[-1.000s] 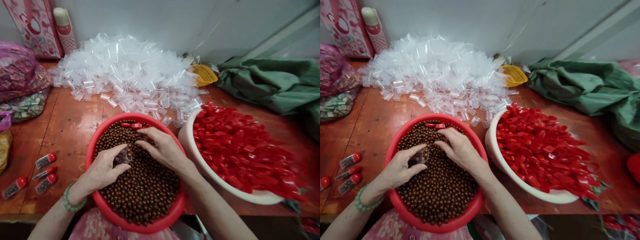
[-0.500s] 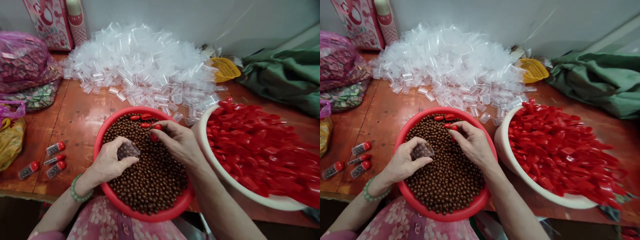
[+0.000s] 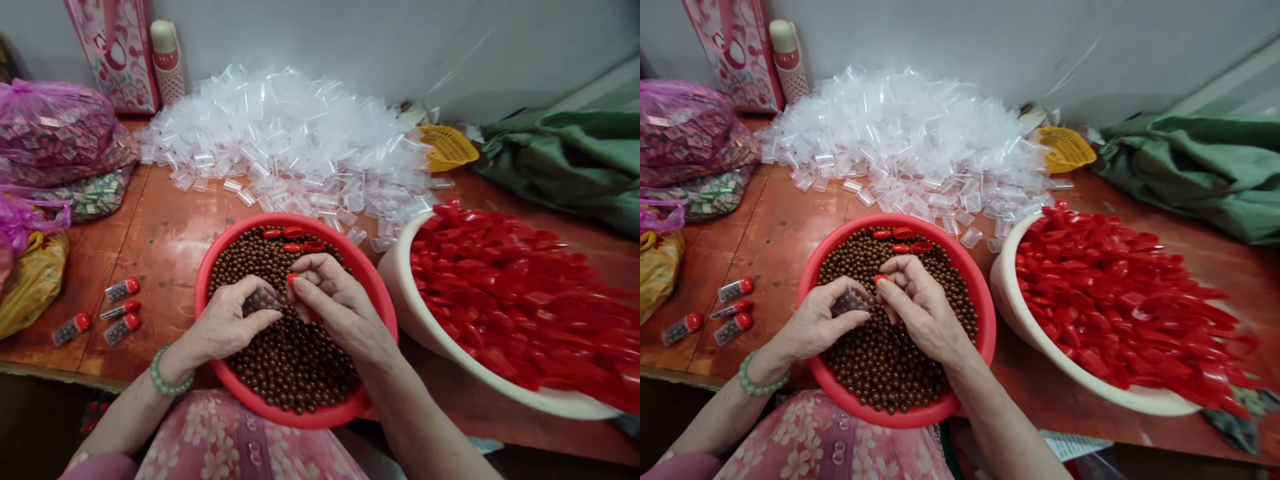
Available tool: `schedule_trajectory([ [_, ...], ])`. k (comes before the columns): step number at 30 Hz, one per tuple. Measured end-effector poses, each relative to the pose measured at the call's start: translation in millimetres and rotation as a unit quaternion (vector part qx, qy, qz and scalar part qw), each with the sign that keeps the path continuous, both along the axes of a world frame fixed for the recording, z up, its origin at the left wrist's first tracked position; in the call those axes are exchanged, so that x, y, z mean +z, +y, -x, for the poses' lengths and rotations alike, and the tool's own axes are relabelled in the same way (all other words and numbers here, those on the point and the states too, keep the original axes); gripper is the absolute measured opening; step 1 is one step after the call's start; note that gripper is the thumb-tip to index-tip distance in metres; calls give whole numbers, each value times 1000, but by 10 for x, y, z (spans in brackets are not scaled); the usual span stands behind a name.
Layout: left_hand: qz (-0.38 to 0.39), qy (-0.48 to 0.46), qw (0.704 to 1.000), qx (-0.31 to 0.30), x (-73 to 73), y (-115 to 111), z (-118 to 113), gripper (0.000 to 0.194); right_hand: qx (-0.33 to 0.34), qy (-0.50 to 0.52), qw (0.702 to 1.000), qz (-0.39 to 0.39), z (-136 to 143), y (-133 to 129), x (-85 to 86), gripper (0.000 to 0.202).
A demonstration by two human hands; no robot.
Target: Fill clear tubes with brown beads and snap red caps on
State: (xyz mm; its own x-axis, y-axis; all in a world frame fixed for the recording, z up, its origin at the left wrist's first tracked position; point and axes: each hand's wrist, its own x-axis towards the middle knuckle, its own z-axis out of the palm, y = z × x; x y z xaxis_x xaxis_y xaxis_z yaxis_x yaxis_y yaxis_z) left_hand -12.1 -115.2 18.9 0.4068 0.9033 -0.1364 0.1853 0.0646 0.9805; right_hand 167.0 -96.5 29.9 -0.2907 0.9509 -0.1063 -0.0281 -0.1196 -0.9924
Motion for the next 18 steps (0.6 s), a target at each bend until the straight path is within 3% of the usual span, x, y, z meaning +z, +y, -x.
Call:
schedule_trajectory([
  [9,-1,-15,1000,5,-46,-2,1,12,36,-67,995,-63,19,-18,11,17],
  [14,-19,12,1000,-1,-77,4,5,9,67,-167,967,-180,-66,14,36,6],
  [18,-4,-5,1000,0,-97,16,-2,8,85,-226,951,-191,-209,39,96,8],
])
